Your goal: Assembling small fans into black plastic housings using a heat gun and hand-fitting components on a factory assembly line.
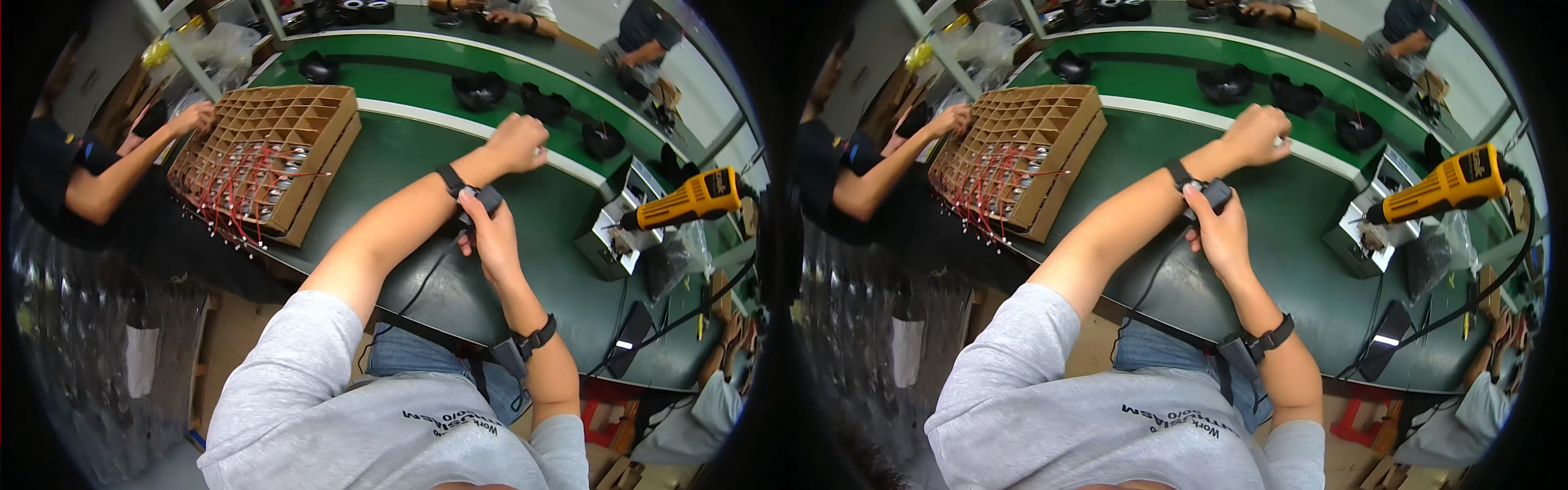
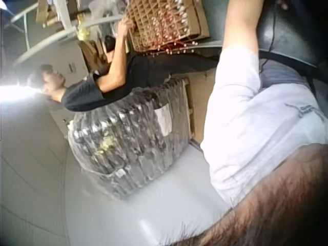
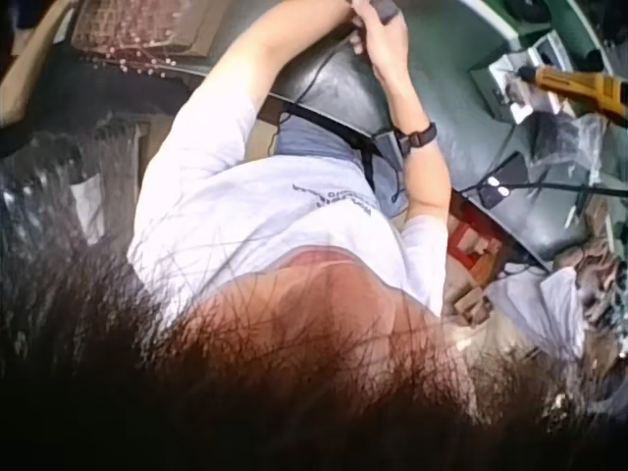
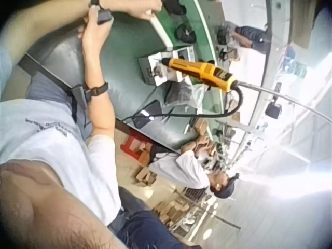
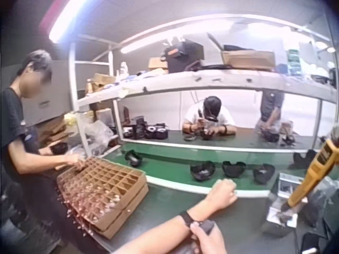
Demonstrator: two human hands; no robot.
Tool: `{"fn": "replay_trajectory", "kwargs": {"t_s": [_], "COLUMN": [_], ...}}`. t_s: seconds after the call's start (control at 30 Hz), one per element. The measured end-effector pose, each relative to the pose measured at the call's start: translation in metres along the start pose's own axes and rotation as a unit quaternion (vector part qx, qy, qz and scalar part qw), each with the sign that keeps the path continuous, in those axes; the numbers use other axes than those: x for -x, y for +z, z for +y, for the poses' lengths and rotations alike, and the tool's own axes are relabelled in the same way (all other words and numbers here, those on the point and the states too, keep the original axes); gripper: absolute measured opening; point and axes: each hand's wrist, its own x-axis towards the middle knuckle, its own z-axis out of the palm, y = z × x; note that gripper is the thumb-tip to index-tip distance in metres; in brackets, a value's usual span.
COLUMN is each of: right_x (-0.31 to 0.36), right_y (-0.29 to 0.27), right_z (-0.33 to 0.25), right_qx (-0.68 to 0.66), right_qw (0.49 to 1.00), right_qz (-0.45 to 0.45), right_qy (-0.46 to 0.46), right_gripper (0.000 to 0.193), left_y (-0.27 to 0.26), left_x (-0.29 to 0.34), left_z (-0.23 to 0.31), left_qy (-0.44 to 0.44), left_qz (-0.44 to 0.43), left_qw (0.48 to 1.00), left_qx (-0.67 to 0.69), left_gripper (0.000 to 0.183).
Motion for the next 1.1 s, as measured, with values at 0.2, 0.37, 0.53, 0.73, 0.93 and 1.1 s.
{"fn": "replay_trajectory", "kwargs": {"t_s": [0.2,0.37,0.53,0.73,0.93,1.1], "right_x": [-0.030,-0.088,-0.123,-0.133,-0.130,-0.128], "right_y": [-0.056,-0.111,-0.127,-0.131,-0.133,-0.131], "right_z": [0.003,0.033,0.050,0.040,0.039,0.039], "right_qx": [0.067,0.012,0.125,0.072,0.041,0.033], "right_qw": [0.995,0.971,0.914,0.934,0.952,0.957], "right_qz": [0.065,0.174,0.256,0.192,0.186,0.187], "right_qy": [-0.042,-0.164,-0.290,-0.292,-0.240,-0.219], "right_gripper": [0.044,0.031,0.029,0.029,0.028,0.026], "left_y": [-0.006,0.022,0.042,0.040,0.033,0.034], "left_x": [0.008,0.038,0.051,0.045,0.047,0.052], "left_z": [0.010,0.050,0.062,0.061,0.061,0.059], "left_qy": [-0.205,-0.299,-0.279,-0.304,-0.300,-0.315], "left_qz": [0.051,0.009,-0.008,0.023,-0.013,-0.005], "left_qw": [0.959,0.889,0.889,0.868,0.869,0.865], "left_qx": [0.190,0.345,0.363,0.393,0.392,0.390], "left_gripper": [0.023,0.023,0.024,0.025,0.027,0.022]}}
